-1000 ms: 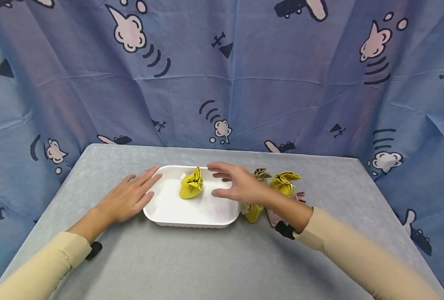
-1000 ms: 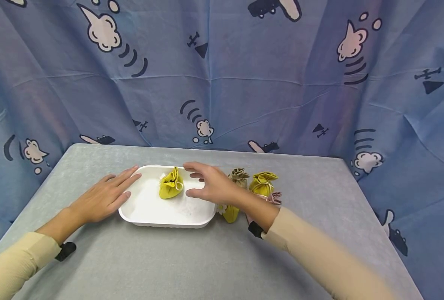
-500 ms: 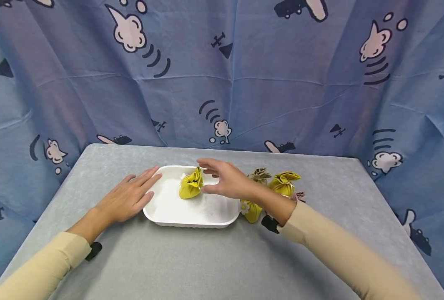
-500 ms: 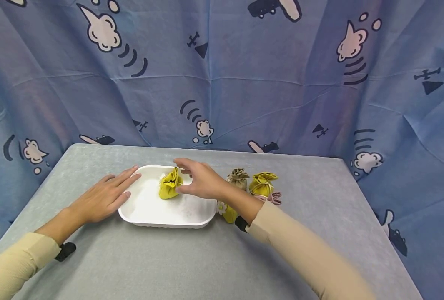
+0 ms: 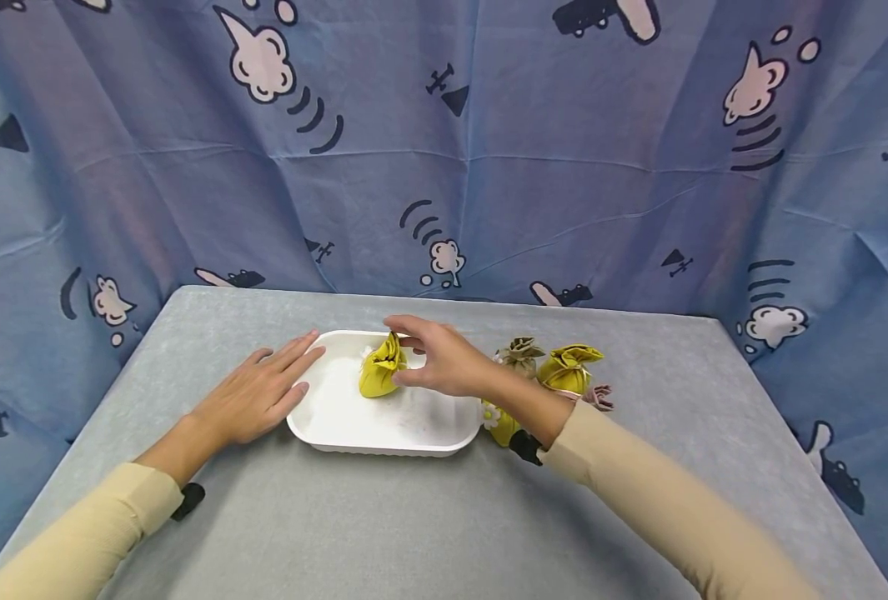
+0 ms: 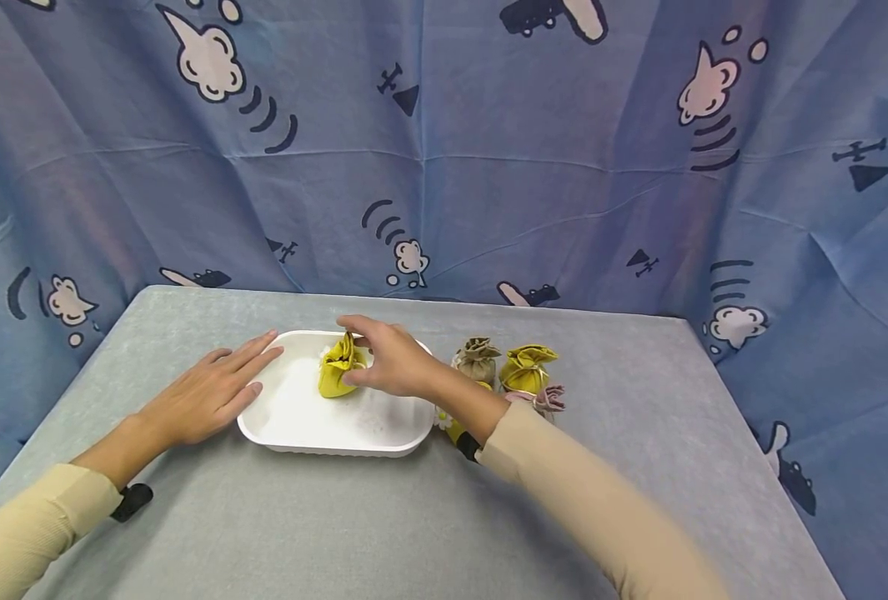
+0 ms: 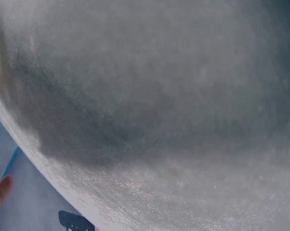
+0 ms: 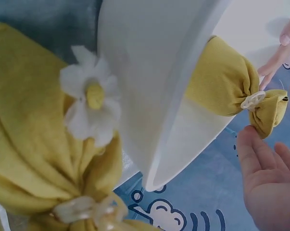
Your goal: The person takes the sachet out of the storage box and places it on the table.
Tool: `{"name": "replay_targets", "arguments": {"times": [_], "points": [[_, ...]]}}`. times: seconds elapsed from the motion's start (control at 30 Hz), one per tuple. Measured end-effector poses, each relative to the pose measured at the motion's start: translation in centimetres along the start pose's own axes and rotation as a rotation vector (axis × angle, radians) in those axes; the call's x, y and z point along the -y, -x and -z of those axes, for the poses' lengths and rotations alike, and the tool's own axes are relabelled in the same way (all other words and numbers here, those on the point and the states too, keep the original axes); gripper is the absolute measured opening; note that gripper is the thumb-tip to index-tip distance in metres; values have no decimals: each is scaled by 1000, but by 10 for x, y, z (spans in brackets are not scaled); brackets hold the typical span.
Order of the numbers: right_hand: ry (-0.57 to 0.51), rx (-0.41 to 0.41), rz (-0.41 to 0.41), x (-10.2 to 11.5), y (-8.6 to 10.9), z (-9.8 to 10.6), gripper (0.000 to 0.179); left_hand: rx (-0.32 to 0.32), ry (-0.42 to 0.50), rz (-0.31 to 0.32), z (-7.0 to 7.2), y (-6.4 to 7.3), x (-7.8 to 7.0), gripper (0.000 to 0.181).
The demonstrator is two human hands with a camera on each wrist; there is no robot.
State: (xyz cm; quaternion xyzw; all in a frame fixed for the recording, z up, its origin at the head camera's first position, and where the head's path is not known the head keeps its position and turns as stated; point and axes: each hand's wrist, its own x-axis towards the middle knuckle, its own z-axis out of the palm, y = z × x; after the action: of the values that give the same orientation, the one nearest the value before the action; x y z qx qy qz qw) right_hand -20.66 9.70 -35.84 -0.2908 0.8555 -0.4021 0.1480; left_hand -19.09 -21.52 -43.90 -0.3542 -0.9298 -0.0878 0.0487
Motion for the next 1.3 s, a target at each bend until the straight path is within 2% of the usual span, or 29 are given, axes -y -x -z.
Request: {"name": "replay_targets", "arguments": {"times": [0.6,0.93,1.3], "points": [[82,10,-1,0,-13,-13,71,-24,10,-4,1,0,-1,55],[227,22,6,2,-19,-19,70,-18,18,-7,0,-1,0,56],[259,21,-13,3,-20,-21,40,-11,21,0,-1,-1,0,56]]}}
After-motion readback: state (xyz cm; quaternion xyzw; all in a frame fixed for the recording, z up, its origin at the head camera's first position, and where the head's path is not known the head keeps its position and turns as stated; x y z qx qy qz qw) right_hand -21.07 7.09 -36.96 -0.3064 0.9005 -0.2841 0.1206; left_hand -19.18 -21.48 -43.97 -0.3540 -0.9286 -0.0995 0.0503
